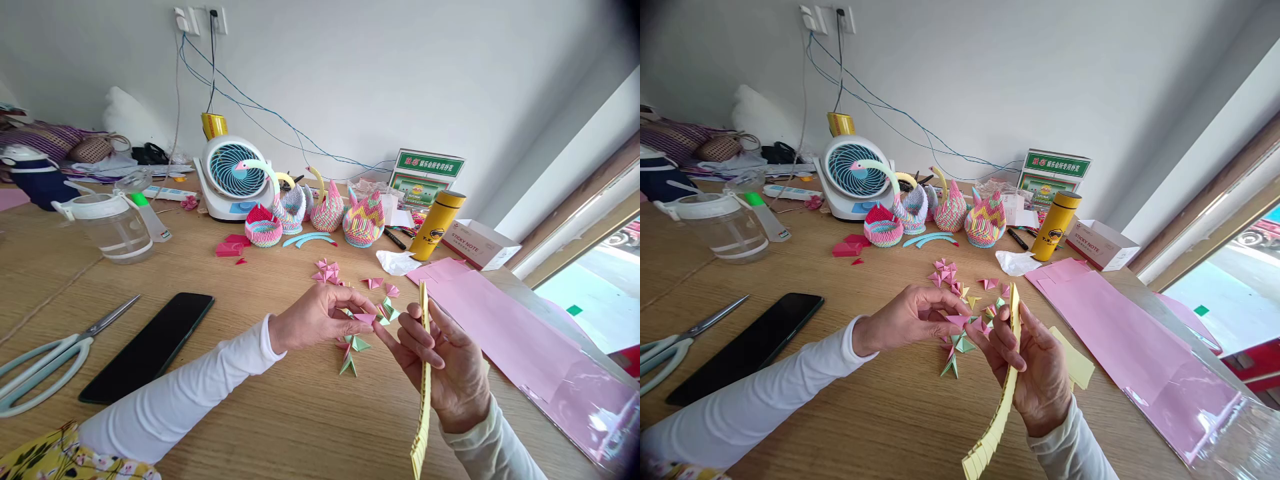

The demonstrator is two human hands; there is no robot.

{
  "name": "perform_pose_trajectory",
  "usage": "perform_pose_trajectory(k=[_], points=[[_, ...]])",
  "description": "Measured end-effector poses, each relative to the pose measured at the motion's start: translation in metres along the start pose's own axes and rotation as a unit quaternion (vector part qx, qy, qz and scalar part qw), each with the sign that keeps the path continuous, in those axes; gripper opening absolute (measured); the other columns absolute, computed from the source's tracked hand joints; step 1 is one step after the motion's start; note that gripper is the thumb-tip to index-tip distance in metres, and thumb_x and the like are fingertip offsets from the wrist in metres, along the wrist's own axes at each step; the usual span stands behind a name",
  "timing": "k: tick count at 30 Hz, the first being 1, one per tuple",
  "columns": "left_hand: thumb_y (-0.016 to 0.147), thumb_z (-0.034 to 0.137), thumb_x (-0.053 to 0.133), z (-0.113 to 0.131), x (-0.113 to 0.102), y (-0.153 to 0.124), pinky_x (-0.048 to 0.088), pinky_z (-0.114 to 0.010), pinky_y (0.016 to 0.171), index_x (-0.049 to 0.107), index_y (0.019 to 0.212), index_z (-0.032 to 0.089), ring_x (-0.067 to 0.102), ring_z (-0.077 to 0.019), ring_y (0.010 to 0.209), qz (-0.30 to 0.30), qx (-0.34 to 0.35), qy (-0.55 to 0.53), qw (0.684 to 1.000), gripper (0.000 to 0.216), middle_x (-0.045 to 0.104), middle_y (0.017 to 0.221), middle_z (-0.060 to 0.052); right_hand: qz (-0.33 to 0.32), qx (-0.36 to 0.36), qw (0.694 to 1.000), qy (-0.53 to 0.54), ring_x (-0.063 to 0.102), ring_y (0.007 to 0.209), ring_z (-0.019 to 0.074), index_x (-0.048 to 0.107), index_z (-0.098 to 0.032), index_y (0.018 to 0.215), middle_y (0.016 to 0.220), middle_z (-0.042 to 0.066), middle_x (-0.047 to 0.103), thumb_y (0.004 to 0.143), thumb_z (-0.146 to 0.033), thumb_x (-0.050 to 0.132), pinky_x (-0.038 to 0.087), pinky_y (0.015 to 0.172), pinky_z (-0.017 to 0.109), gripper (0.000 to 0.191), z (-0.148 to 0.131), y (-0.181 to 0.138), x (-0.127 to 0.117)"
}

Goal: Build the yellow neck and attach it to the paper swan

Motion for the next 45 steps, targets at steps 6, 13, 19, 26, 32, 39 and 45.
perform_pose_trajectory(k=[6, 13, 19, 26, 32, 39, 45], points=[[0.074, 0.021, 0.077, 0.001, 0.0, 0.0, 0.055, -0.025, 0.083, 0.071, 0.093, 0.013, 0.068, -0.0127, 0.088, -0.008, -0.01, -0.022, 1.0, 0.022, 0.071, 0.095, -0.005, -0.014, 0.005, 0.999, 0.028, 0.03, 0.036, 0.001, 0.071, -0.014, 0.082, 0.054, -0.009, 0.046, 0.09, -0.028, 0.058, 0.046, 0.106, 0.042, 0.021, 0.001, -0.001, 0.001], [0.074, 0.018, 0.078, 0.0, -0.001, 0.0, 0.053, -0.02, 0.075, 0.072, 0.09, 0.014, 0.066, -0.0094, 0.08, -0.011, -0.056, -0.056, 0.997, 0.018, 0.071, 0.087, -0.002, -0.036, -0.026, 0.998, -0.053, 0.019, 0.034, 0.0029, 0.071, -0.018, 0.084, 0.052, -0.009, 0.044, 0.093, -0.035, 0.053, 0.052, 0.098, 0.043, 0.027, 0.0, -0.002, 0.001], [0.071, 0.019, 0.081, 0.002, -0.004, 0.0, 0.054, -0.023, 0.076, 0.072, 0.089, 0.012, 0.068, -0.0102, 0.079, 0.028, -0.132, -0.202, 0.97, 0.02, 0.072, 0.088, -0.002, -0.091, -0.158, 0.924, -0.336, 0.03, 0.037, 0.0087, 0.071, -0.019, 0.087, 0.047, -0.007, 0.043, 0.098, -0.037, 0.044, 0.052, 0.086, 0.044, 0.034, 0.002, -0.016, 0.011], [0.069, 0.017, 0.082, 0.002, -0.006, -0.001, 0.054, -0.018, 0.072, 0.071, 0.085, 0.012, 0.069, -0.0086, 0.077, 0.045, -0.174, -0.243, 0.953, 0.02, 0.072, 0.085, 0.0, -0.221, -0.326, 0.674, -0.625, 0.051, 0.054, 0.0133, 0.062, -0.016, 0.089, 0.064, -0.001, 0.055, 0.089, -0.014, 0.049, 0.038, 0.1, 0.048, 0.013, 0.003, -0.027, 0.032], [0.074, 0.022, 0.08, -0.002, -0.006, -0.003, 0.053, -0.016, 0.066, 0.07, 0.09, 0.014, 0.07, -0.0094, 0.08, 0.021, -0.175, -0.205, 0.963, 0.02, 0.073, 0.088, -0.001, -0.243, -0.342, 0.611, -0.672, 0.043, 0.048, 0.0112, 0.057, -0.017, 0.089, 0.061, -0.005, 0.05, 0.086, -0.009, 0.049, 0.038, 0.098, 0.047, 0.012, 0.006, -0.024, 0.035], [0.073, 0.022, 0.08, -0.005, -0.004, -0.004, 0.051, -0.017, 0.068, 0.069, 0.091, 0.014, 0.068, -0.0087, 0.079, 0.026, -0.17, -0.208, 0.963, 0.023, 0.072, 0.089, -0.002, -0.247, -0.333, 0.603, -0.681, 0.041, 0.048, 0.0107, 0.055, -0.017, 0.087, 0.06, -0.006, 0.045, 0.086, -0.01, 0.049, 0.038, 0.099, 0.048, 0.009, 0.01, -0.023, 0.033], [0.074, 0.026, 0.08, -0.005, -0.003, -0.004, 0.047, -0.017, 0.065, 0.07, 0.09, 0.014, 0.067, -0.008, 0.076, 0.02, -0.179, -0.189, 0.965, 0.022, 0.072, 0.088, -0.002, -0.246, -0.328, 0.604, -0.684, 0.042, 0.048, 0.0105, 0.057, -0.016, 0.09, 0.061, -0.006, 0.045, 0.088, -0.011, 0.049, 0.037, 0.101, 0.048, 0.009, 0.011, -0.022, 0.032]])
Point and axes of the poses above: each hand's wrist, its own y-axis towards the middle knuckle, its own x-axis out of the palm, z = x × y, the point moved 1 cm from there along y, towards the middle knuckle
